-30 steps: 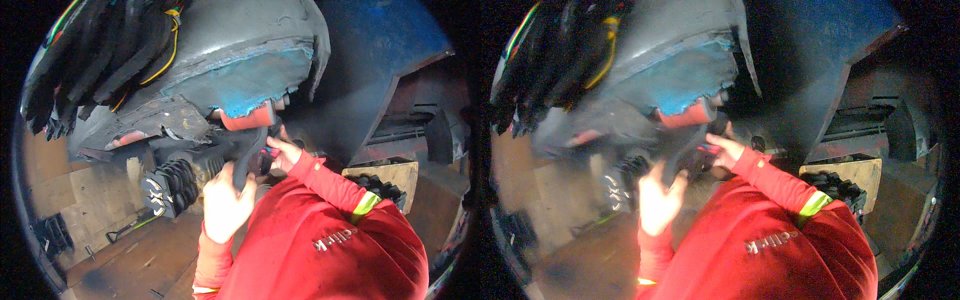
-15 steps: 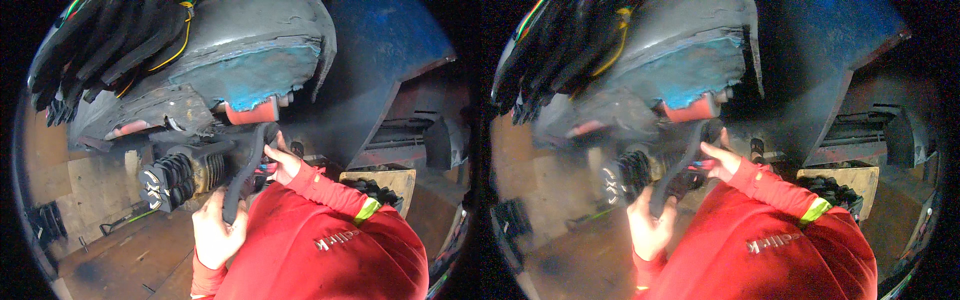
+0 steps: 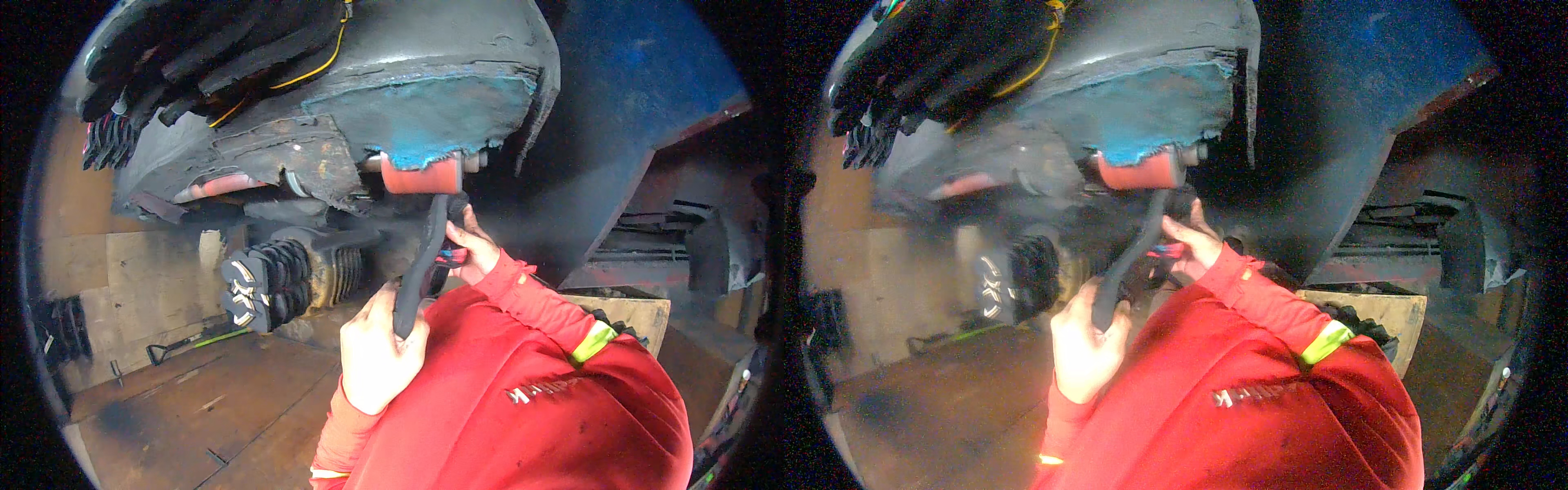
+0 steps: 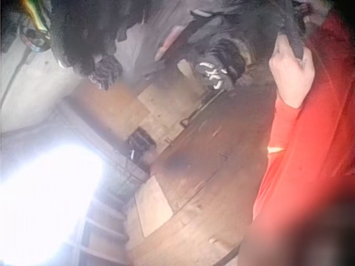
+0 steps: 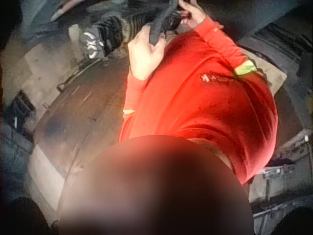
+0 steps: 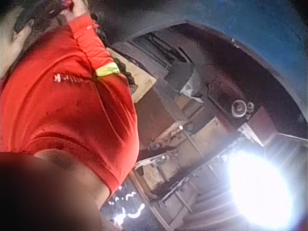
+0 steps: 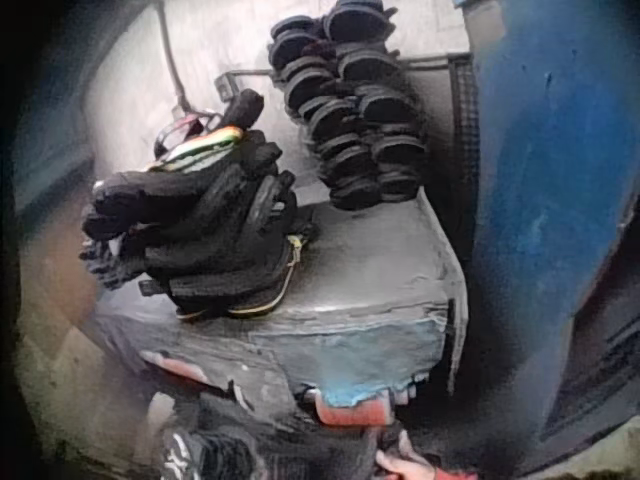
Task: The person repeatedly presses the sole of a shoe against a rotating drum on a shoe repair machine, then removes the shoe and places it on a stack. The person repeats this process with multiple shoes, handling them one at a time.
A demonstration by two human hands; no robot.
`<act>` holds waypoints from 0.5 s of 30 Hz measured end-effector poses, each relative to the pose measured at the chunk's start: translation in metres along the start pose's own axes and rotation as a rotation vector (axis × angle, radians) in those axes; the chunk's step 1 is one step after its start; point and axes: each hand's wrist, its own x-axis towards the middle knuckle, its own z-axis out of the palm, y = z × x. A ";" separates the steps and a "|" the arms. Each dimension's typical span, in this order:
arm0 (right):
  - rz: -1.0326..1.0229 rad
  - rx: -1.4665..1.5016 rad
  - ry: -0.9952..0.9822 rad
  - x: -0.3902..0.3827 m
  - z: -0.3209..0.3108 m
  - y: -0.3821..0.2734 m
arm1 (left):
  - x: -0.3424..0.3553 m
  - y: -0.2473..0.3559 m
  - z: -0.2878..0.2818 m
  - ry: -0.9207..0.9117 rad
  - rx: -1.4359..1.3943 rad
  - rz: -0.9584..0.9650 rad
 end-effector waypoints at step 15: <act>0.005 -0.016 0.026 0.017 -0.010 -0.006 | 0.008 -0.012 0.023 -0.007 0.012 0.053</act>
